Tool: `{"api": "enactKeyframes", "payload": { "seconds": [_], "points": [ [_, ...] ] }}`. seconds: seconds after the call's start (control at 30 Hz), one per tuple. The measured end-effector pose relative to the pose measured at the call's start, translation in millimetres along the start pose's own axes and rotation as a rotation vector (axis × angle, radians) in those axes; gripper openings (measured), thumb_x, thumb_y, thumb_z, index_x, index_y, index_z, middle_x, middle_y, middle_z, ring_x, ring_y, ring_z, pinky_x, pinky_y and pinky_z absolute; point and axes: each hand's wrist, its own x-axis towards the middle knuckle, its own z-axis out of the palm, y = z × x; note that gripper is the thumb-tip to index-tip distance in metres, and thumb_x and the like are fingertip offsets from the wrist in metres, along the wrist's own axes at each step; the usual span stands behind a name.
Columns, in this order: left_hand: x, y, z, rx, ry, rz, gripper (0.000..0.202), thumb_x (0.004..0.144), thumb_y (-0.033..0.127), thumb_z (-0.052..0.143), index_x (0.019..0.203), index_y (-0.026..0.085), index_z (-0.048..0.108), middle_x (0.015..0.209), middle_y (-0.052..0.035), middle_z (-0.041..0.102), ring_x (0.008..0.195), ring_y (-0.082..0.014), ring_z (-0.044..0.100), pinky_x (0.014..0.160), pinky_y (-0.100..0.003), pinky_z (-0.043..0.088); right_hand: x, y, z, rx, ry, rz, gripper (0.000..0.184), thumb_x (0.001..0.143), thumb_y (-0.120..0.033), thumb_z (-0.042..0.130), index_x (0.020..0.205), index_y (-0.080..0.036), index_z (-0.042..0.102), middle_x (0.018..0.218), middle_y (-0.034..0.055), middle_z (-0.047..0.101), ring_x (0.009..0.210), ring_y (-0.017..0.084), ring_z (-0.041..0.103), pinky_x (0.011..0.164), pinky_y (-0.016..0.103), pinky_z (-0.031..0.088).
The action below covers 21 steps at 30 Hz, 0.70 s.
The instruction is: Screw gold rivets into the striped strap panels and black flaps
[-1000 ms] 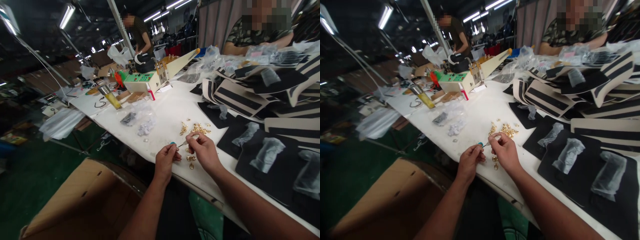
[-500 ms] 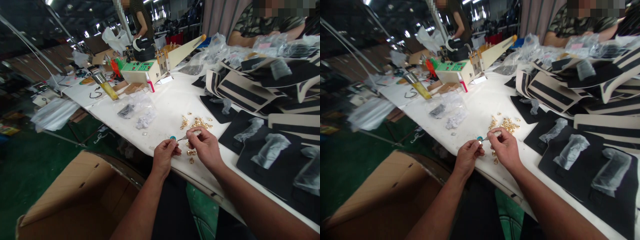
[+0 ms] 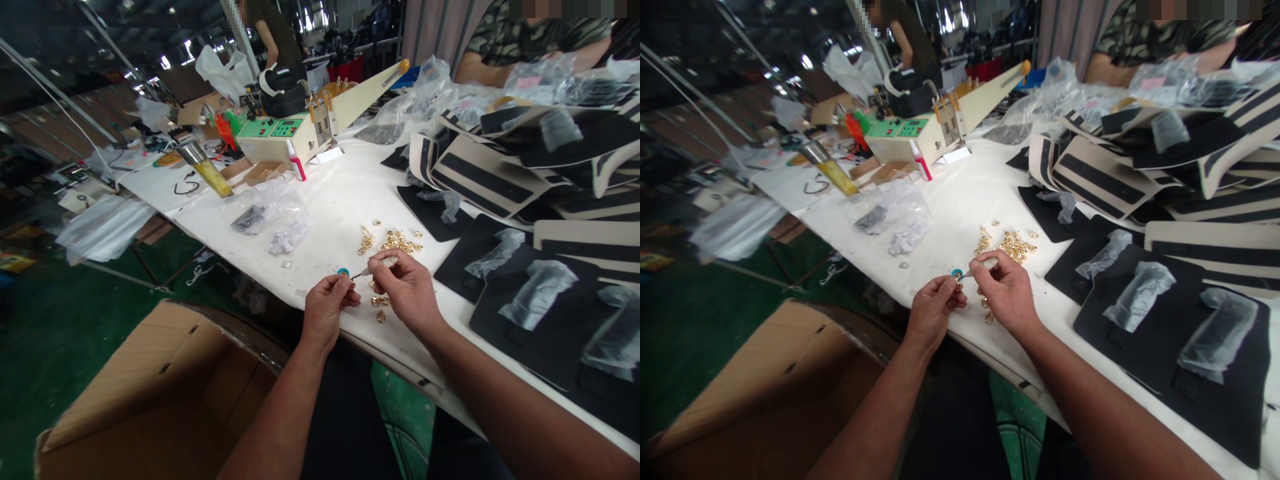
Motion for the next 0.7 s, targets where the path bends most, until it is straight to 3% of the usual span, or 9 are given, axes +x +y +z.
{"api": "enactKeyframes", "payload": {
  "seconds": [0.7],
  "points": [
    [-1.0,-2.2,-2.1,0.007,-0.024,0.012,0.042,0.071,0.044,0.095,0.096,0.014,0.077,0.078,-0.002,0.075,0.064,-0.0122,0.069,0.065,-0.025,0.058,0.2,-1.8,0.9,-0.067,0.008,-0.013,0.025,0.094,-0.046,0.072,0.094,-0.021,0.069,0.059,-0.0045,0.06,0.051,0.013,0.055,0.05,0.025,0.042]
  ]
}}
